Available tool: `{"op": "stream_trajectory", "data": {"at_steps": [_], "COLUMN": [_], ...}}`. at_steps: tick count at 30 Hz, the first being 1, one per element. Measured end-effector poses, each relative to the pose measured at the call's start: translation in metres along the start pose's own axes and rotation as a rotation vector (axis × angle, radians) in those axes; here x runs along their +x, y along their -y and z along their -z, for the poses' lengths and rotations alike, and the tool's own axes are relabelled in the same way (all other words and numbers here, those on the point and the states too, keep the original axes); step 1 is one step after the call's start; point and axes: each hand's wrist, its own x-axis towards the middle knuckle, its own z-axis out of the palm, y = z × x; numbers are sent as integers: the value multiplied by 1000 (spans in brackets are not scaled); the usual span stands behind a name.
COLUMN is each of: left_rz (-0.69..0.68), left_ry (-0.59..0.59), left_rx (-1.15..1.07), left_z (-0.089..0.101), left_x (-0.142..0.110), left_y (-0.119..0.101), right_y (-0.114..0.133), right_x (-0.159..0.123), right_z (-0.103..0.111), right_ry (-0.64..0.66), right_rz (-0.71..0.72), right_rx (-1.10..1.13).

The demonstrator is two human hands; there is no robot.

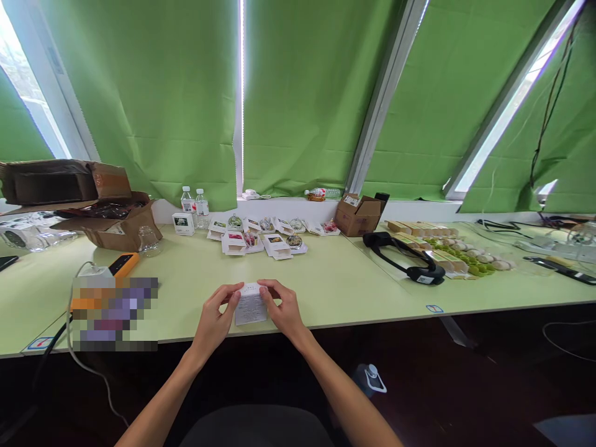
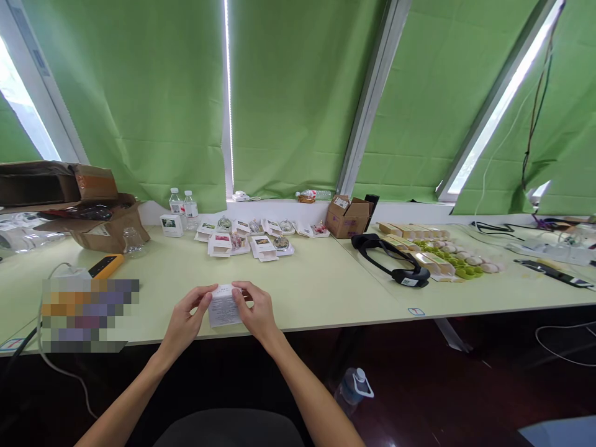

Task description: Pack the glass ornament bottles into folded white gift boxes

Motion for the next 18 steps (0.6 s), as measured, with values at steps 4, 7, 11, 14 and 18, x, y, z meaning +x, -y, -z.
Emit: {"op": "stream_trajectory", "data": {"at_steps": [4,7,11,14,18], "left_rz": [1,-3,-1,10,30], "left_ry": [-1,0,8,18,25], "left_rx": [-4,3,1,-5,-23], "left_z": [0,0,0,0,1], "left_x": [0,0,-1,-1,-1], "left_y": [-1,-1,0,0,-1], "right_y": [0,0,1,1,2], "right_x": [0,0,0,0,0], "right_z": [0,-1,0,0,-1], "right_ry": [4,3,-1,-2,8], "right_rz": [-3,-5,-7,-15,-26], "right_rx": [1,9,22,23,26]}}
